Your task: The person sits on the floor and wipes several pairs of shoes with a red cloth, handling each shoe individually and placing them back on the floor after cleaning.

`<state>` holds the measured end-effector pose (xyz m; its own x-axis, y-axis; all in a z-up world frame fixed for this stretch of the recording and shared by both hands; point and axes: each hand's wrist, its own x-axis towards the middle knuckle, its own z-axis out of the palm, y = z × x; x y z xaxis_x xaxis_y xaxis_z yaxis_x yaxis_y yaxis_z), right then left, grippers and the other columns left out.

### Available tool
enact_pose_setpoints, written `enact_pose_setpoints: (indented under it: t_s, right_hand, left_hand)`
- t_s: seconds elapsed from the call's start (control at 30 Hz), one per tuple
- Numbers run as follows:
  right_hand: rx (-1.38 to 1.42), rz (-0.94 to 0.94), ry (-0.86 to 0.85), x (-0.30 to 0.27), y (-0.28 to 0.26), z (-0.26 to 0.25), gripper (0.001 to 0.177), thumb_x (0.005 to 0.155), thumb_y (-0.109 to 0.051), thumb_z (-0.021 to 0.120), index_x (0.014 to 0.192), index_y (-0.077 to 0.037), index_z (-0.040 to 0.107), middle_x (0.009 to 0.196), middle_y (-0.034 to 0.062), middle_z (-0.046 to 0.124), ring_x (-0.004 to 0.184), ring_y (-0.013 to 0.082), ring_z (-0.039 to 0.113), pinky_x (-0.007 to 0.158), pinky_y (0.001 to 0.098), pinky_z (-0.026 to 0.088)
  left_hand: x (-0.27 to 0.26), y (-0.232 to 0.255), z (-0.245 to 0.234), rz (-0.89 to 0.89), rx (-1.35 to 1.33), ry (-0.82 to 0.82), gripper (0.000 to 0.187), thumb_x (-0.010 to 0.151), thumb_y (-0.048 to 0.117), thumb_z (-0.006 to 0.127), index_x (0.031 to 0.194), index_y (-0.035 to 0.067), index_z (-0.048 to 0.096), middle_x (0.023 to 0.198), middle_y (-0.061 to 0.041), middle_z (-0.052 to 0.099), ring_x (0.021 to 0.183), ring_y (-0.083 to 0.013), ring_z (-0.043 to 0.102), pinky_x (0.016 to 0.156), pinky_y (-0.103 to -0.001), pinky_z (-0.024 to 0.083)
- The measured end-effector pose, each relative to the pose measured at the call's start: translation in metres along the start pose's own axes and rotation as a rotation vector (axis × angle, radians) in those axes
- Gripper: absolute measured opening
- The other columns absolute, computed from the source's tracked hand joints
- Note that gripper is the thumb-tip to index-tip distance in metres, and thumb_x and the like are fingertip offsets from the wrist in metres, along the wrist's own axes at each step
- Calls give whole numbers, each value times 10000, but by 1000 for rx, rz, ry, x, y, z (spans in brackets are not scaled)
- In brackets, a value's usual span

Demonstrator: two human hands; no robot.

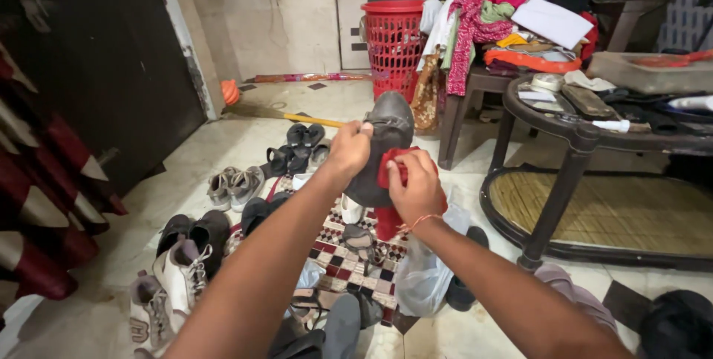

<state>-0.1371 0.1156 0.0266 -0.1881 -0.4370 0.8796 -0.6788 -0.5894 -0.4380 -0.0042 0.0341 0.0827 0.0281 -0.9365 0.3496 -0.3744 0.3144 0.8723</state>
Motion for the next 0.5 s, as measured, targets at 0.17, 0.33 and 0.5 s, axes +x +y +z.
enact_pose_setpoints:
  t_s: [0.17,0.33,0.5]
  right_hand:
    - [17,-157,-107,-6,-30,5,254,836,-72,712,1078,-17,664,1109,163,634,1024,373,652,875,424,546]
    - [57,-359,-208,-9,-38,13,275,858,-35,686,1133,-47,683,1194,158,655,1107,351,658,930,422,547]
    - [-2,-264,-109,20,-17,17,222,884,-39,687,1105,-55,701,1117,163,677,1054,365,653,927,432,538]
  left_hand:
    - [5,-13,-24,27,10,19,386,993,375,540,1081,37,703,1018,-198,743,998,-321,704,905,-431,510]
    - [5,-49,-33,-32,-263,-69,314,1006,293,543,1064,34,709,1005,-115,747,935,-205,651,871,-366,512]
    - [3,-56,-28,-50,-337,-116,299,1025,266,538,1065,25,710,998,-93,710,933,-182,616,865,-345,491]
